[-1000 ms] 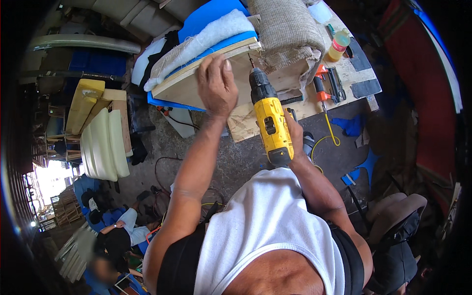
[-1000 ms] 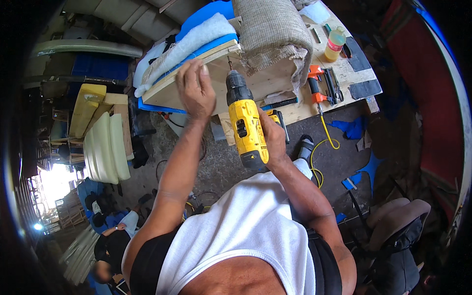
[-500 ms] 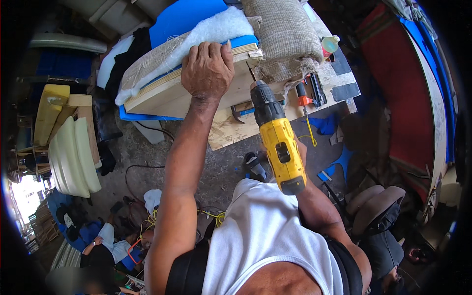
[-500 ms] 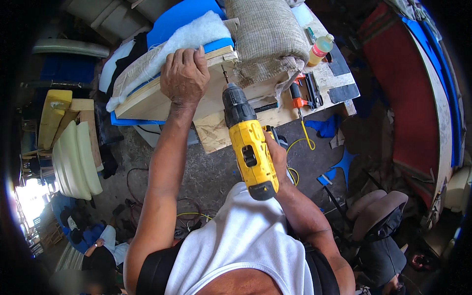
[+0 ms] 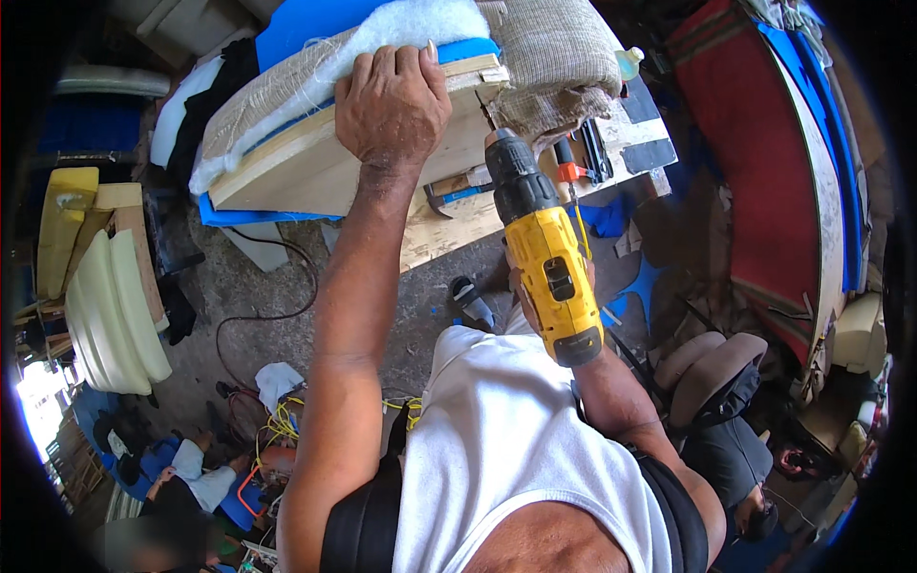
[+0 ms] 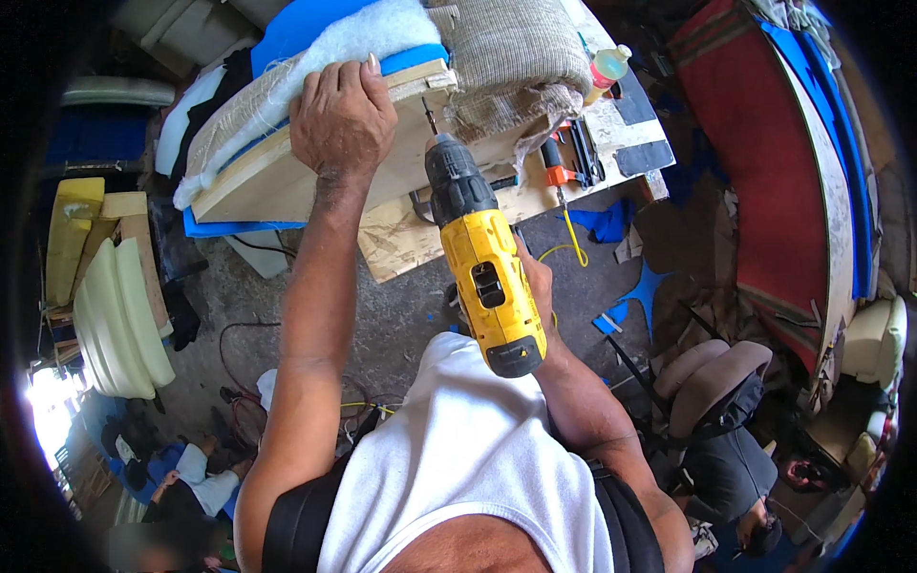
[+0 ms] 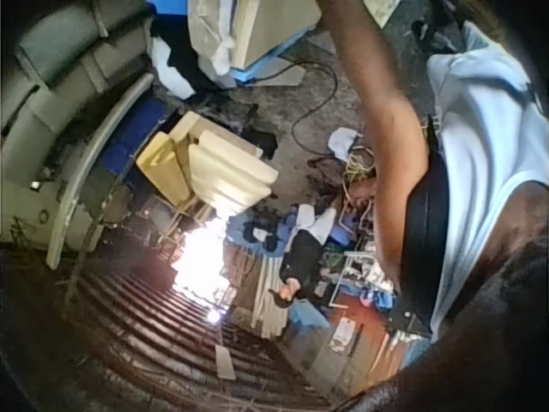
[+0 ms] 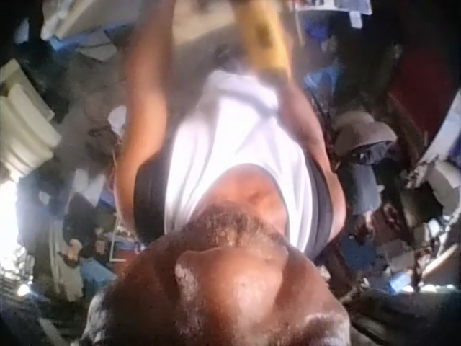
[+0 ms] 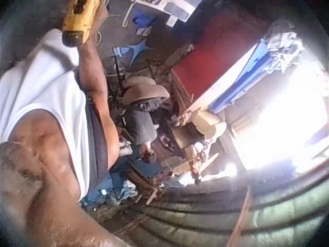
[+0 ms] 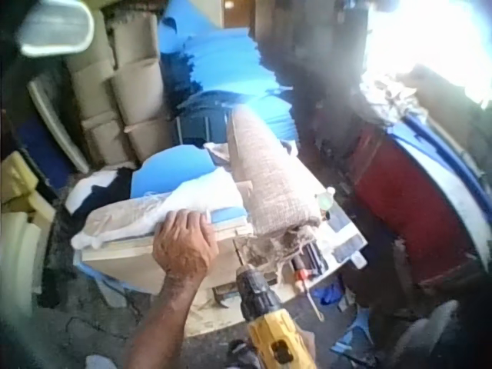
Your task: Applying foam and fabric to a furniture frame using upholstery tools like a stapler, hammer, and drill.
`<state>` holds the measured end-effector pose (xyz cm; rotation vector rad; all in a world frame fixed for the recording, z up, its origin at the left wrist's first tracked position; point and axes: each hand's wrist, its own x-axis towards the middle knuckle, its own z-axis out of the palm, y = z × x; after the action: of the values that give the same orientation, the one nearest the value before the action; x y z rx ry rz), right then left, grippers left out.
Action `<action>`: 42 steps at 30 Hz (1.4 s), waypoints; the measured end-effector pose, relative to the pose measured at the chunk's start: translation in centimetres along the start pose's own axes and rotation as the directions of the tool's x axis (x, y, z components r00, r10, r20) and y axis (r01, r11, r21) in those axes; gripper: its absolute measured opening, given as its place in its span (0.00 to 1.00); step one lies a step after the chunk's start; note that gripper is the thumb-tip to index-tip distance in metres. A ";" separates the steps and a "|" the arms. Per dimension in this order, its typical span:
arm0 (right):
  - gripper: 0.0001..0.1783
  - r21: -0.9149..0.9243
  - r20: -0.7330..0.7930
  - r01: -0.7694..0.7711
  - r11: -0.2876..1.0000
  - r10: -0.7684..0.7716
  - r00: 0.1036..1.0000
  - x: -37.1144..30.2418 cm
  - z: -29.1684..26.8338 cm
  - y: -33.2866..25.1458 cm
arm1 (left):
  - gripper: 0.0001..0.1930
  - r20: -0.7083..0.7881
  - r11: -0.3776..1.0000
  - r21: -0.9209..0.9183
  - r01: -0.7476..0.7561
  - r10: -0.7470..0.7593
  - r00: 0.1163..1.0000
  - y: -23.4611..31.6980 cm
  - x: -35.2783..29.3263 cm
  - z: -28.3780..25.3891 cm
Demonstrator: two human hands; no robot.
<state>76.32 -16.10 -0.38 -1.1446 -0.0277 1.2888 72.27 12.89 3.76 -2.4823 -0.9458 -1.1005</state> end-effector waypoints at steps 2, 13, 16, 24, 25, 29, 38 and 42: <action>0.20 0.143 -0.053 0.105 0.984 -0.099 0.994 0.3 0.4 0.8 | 0.14 -0.013 1.000 -0.010 0.005 -0.005 1.000 0.2 0.1 0.0; 0.20 0.027 0.071 0.461 0.887 -0.461 0.884 0.6 1.1 0.3 | 0.15 -0.092 0.999 -0.051 -0.007 0.002 0.996 -0.1 0.0 0.9; 0.21 -0.276 -0.008 0.379 0.883 -0.396 0.918 0.1 2.3 -0.9 | 0.13 -0.090 0.999 -0.040 -0.004 0.000 0.996 -0.2 -0.1 0.5; 0.19 0.168 -0.105 0.112 0.979 -0.095 0.990 -0.7 0.0 0.2 | 0.13 0.022 0.998 -0.026 0.066 -0.065 0.998 0.5 -0.5 -0.2; 0.19 0.077 -0.167 0.042 0.996 -0.028 0.985 -0.7 -1.2 0.9 | 0.13 0.042 0.998 0.009 0.068 -0.068 0.997 0.4 -0.5 -0.2; 0.31 -0.158 -0.072 -0.130 0.979 0.119 0.990 -1.5 -2.5 0.2 | 0.13 -0.046 0.999 0.013 0.048 -0.047 0.998 -0.1 -0.4 0.3; 0.21 0.034 -0.130 0.019 0.999 -0.015 0.991 1.5 0.6 -1.9 | 0.12 -0.073 0.997 -0.017 0.070 -0.071 0.995 -0.4 -0.5 0.6; 0.15 -0.373 0.122 0.280 0.885 -0.253 0.960 2.3 0.9 -1.7 | 0.12 -0.014 0.995 -0.043 0.085 -0.086 0.996 -0.3 0.2 -0.1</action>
<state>77.80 -13.50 -0.10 -1.3754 -0.4978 1.0998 72.16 13.15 3.95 -2.4839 -1.0434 -1.1768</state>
